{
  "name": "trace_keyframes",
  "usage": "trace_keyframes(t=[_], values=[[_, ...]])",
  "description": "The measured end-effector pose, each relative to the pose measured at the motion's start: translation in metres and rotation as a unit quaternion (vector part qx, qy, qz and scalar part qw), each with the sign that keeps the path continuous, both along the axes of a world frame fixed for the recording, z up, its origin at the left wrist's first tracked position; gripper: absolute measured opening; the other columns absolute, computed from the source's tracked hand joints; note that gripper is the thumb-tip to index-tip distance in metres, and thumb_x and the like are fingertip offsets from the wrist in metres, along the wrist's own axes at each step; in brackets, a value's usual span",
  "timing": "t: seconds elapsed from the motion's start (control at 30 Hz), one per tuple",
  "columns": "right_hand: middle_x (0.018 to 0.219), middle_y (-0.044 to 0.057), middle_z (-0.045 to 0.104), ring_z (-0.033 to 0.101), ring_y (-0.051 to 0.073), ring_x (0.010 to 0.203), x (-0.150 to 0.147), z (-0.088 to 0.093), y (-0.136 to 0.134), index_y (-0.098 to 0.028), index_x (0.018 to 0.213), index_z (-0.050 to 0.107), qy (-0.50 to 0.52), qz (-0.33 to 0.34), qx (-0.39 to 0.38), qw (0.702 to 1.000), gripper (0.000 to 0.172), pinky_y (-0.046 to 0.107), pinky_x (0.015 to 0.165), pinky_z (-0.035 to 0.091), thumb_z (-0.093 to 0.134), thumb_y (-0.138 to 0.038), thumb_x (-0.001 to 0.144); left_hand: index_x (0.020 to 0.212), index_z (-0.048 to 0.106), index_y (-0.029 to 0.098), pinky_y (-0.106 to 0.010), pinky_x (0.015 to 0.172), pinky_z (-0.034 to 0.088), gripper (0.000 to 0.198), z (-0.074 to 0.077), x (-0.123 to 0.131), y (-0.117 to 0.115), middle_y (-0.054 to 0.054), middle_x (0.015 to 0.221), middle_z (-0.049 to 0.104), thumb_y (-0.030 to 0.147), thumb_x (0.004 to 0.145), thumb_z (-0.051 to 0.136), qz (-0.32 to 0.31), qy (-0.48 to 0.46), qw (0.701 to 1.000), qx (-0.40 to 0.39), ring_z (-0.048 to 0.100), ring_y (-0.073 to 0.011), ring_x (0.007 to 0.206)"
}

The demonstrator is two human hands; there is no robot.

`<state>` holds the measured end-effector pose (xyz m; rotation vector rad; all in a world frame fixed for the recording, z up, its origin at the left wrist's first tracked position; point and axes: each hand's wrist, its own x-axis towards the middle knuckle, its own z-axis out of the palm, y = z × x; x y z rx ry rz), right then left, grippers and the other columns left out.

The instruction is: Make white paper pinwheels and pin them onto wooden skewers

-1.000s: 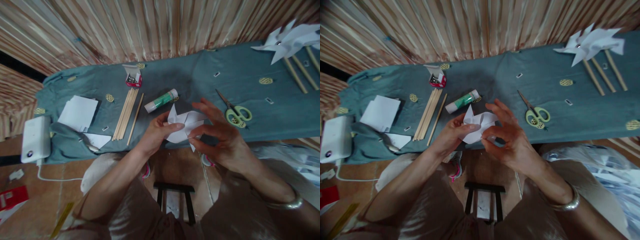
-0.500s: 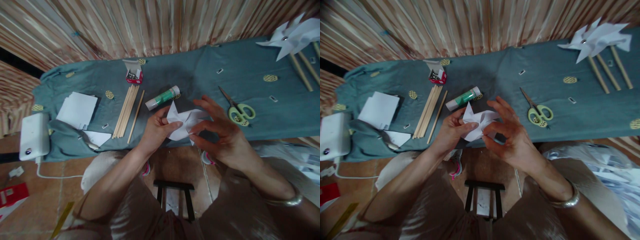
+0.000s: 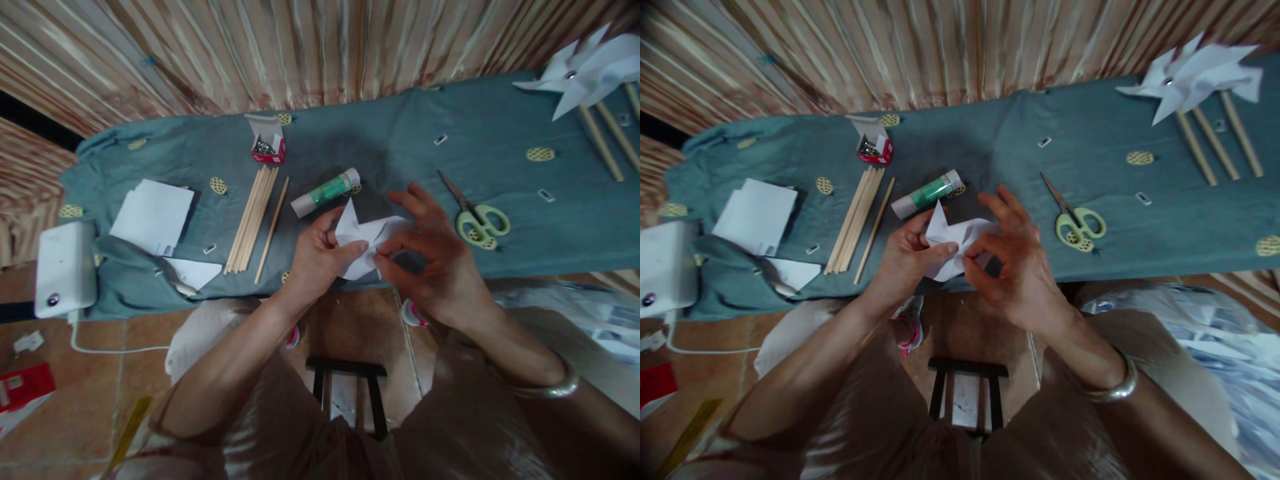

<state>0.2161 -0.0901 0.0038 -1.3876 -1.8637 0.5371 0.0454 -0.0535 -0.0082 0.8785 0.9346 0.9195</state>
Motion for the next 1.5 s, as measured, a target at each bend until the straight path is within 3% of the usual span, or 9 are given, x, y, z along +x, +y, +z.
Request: trace_keyframes(t=[0.3, 0.77, 1.03, 1.27, 1.5], values=[[0.142, 0.006, 0.054, 0.033, 0.037, 0.143, -0.0019, -0.0029, 0.0011, -0.024, 0.071, 0.065, -0.025, -0.006, 0.010, 1.000, 0.010, 0.065, 0.113, 0.028, 0.069, -0.030, 0.079, 0.109, 0.066, 0.019, -0.026, 0.065, 0.049, 0.047, 0.0005, -0.0002, -0.0010, 0.002, 0.077, 0.072, 0.021, 0.064, 0.080, -0.001, 0.012, 1.000, -0.007, 0.064, -0.0140, 0.067], [0.140, -0.005, 0.054, 0.030, 0.037, 0.144, -0.0026, -0.0065, 0.0019, -0.028, 0.069, 0.063, -0.019, -0.020, 0.005, 1.000, 0.011, 0.064, 0.116, 0.027, 0.068, -0.029, 0.079, 0.116, 0.063, 0.019, -0.028, 0.071, 0.052, 0.058, 0.0001, 0.0002, -0.0012, 0.002, 0.082, 0.074, 0.020, 0.061, 0.080, 0.003, 0.015, 1.000, -0.019, 0.067, -0.0163, 0.074], [0.141, 0.000, 0.055, 0.033, 0.037, 0.143, -0.0034, -0.0066, 0.0026, -0.026, 0.067, 0.063, -0.025, -0.027, 0.012, 0.999, 0.012, 0.064, 0.113, 0.028, 0.068, -0.027, 0.078, 0.123, 0.057, 0.018, -0.028, 0.070, 0.052, 0.072, -0.0045, 0.0003, -0.0007, 0.001, 0.082, 0.075, 0.020, 0.057, 0.084, 0.005, 0.015, 1.000, -0.016, 0.068, -0.0168, 0.073], [0.140, 0.004, 0.056, 0.034, 0.035, 0.142, -0.0064, -0.0049, 0.0026, -0.025, 0.064, 0.062, -0.028, -0.035, 0.018, 0.999, 0.016, 0.064, 0.112, 0.029, 0.065, -0.029, 0.079, 0.121, 0.058, 0.019, -0.029, 0.072, 0.053, 0.069, -0.0056, 0.0011, -0.0009, 0.000, 0.086, 0.075, 0.019, 0.058, 0.084, 0.010, 0.004, 1.000, -0.015, 0.068, -0.0170, 0.075], [0.139, 0.001, 0.057, 0.035, 0.034, 0.142, -0.0074, -0.0045, 0.0022, -0.026, 0.065, 0.063, -0.034, -0.039, 0.024, 0.998, 0.013, 0.062, 0.114, 0.030, 0.066, -0.027, 0.078, 0.121, 0.059, 0.019, -0.029, 0.073, 0.053, 0.065, -0.0051, 0.0016, -0.0016, 0.001, 0.084, 0.075, 0.019, 0.060, 0.081, 0.017, 0.007, 1.000, -0.010, 0.068, -0.0167, 0.075]])
